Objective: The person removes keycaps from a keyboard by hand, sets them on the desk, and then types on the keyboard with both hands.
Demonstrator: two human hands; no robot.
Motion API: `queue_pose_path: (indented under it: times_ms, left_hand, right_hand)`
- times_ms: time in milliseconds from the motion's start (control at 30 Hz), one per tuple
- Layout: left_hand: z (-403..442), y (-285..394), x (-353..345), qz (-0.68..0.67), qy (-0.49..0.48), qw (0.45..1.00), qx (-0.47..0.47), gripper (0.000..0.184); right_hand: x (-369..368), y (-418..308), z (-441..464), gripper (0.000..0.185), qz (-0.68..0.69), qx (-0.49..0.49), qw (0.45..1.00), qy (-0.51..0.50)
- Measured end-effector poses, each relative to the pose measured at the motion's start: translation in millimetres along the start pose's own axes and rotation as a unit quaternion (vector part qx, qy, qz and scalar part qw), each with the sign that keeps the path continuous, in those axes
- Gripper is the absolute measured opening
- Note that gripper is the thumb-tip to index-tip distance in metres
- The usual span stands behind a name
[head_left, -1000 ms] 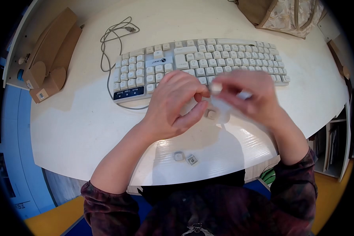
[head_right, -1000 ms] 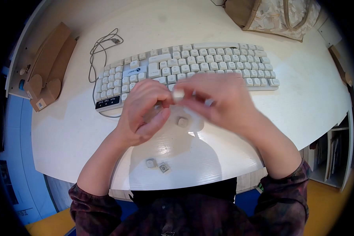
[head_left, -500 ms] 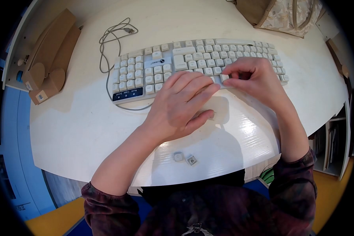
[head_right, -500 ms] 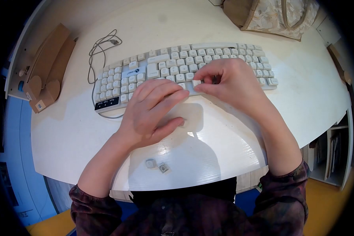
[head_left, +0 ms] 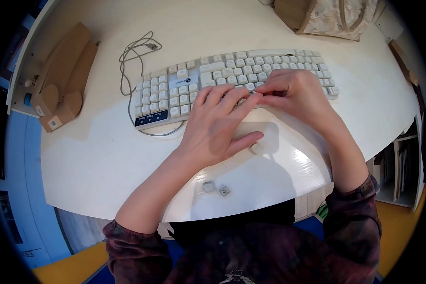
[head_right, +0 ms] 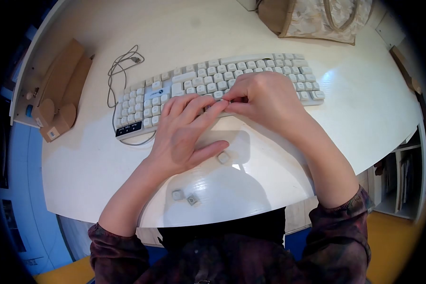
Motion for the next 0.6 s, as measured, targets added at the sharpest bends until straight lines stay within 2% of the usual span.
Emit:
queue_pose_path:
  times_ms: [200,400,600]
  left_hand:
    - [5.9,1.8,-1.4,0.016,0.004,1.000,0.016,0.059]
    - [6.1,-0.7,-1.1,0.013,0.020,1.000,0.017,0.053]
    - [5.2,-1.6,-2.5,0.010,0.025,1.000,0.016,0.053]
  right_hand:
    - [1.4,-5.0,-1.5,0.016,-0.030,0.013,0.999,0.003]
    - [2.4,-2.6,-1.2,0.016,-0.005,-0.036,0.999,0.008]
    - [3.3,-4.9,0.0,0.015,-0.032,-0.017,0.999,0.007]
Point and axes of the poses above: each hand's wrist, its own z-axis towards the middle knuckle, its own x-axis out of the back of the hand, y = z × x, the point moved 10 cm from there along z, towards the middle knuckle, and after that the axes turned 10 degrees about z, right-handed, at the moved point
